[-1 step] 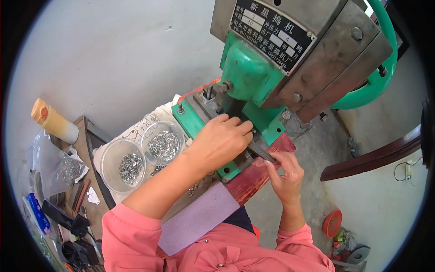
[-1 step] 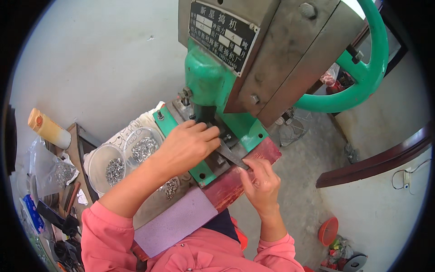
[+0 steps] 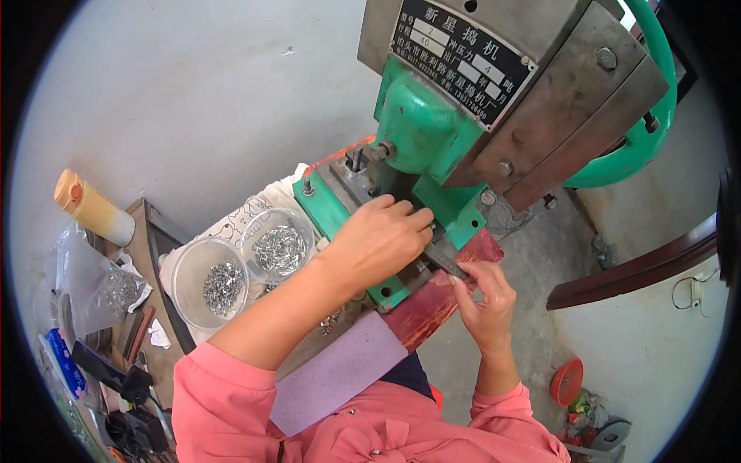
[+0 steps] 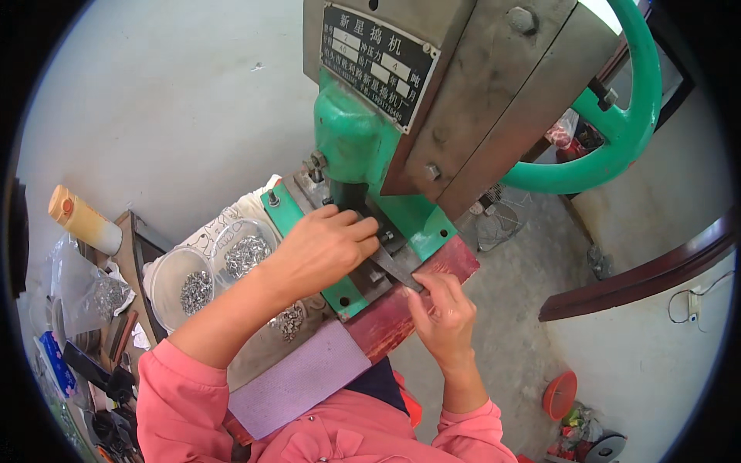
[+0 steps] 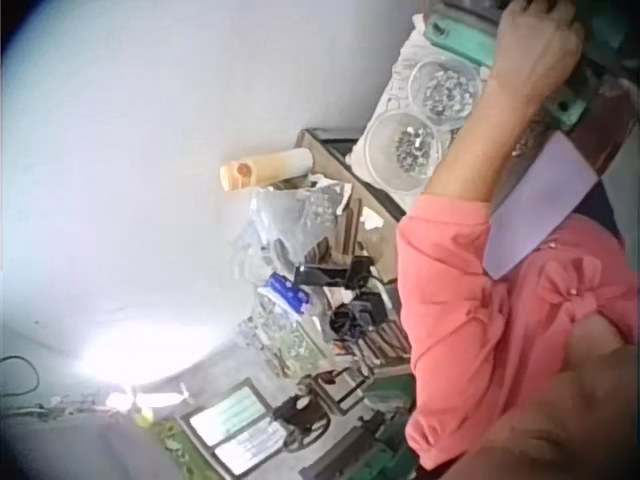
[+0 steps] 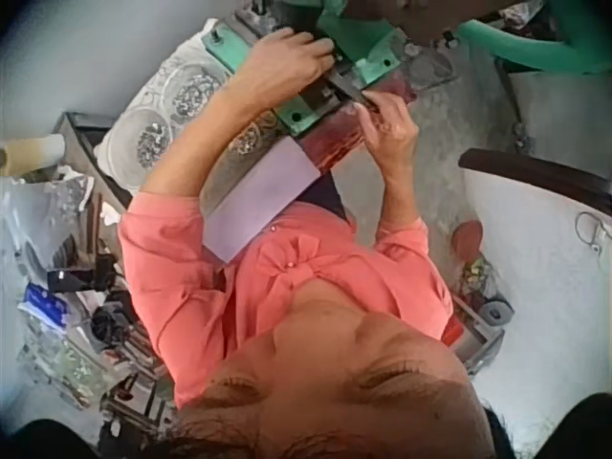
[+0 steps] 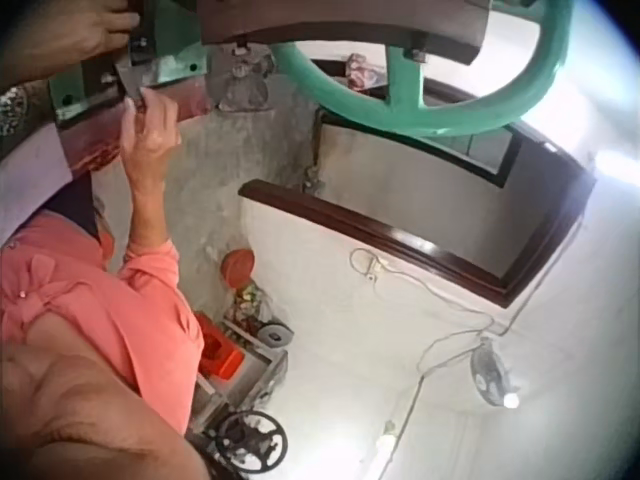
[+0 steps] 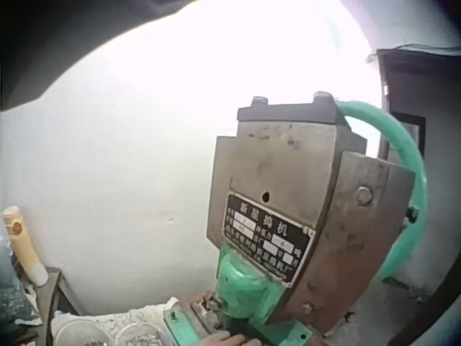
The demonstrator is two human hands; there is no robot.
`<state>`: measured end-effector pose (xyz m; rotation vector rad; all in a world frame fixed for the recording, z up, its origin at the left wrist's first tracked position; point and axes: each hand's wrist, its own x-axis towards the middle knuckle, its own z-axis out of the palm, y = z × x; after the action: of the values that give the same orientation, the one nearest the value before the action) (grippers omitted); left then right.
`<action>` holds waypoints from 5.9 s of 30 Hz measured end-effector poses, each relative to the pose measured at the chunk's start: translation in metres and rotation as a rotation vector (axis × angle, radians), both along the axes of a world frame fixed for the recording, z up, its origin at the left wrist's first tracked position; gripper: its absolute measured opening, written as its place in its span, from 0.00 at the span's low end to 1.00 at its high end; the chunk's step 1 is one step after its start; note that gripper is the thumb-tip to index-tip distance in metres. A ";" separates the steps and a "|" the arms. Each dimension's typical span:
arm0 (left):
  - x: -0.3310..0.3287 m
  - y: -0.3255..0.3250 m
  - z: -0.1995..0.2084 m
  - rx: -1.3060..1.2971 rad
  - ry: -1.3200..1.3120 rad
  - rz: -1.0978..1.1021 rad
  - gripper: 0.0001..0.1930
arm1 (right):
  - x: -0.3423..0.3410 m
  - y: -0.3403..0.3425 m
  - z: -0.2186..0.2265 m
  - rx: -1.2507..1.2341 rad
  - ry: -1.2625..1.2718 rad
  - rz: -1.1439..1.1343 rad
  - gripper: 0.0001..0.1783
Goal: The person assembles small metal components by hand, placing them into a purple grid-like holder. They then use a green manual press machine to stamp or shape the parts. The person repeatedly loads the holder, operates the press, and unloads the finished pieces into a clear plastic container.
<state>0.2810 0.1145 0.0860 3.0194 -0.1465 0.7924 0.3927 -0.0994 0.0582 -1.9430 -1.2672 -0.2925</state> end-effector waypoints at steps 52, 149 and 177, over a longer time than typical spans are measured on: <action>-0.029 -0.061 -0.071 -0.831 -0.292 0.273 0.45 | 0.073 0.065 -0.031 0.051 0.344 0.245 0.13; 0.021 -0.012 -0.080 -0.863 -0.277 0.579 0.49 | 0.310 -0.051 0.224 0.334 -0.265 -0.312 0.15; -0.018 -0.052 -0.085 -0.895 -0.219 0.450 0.53 | 0.120 0.034 -0.019 0.525 0.304 -0.378 0.22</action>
<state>0.2631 0.0626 0.0011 2.1178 0.7077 0.8866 0.5123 -0.0658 0.0390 -1.6713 -0.5483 -0.4476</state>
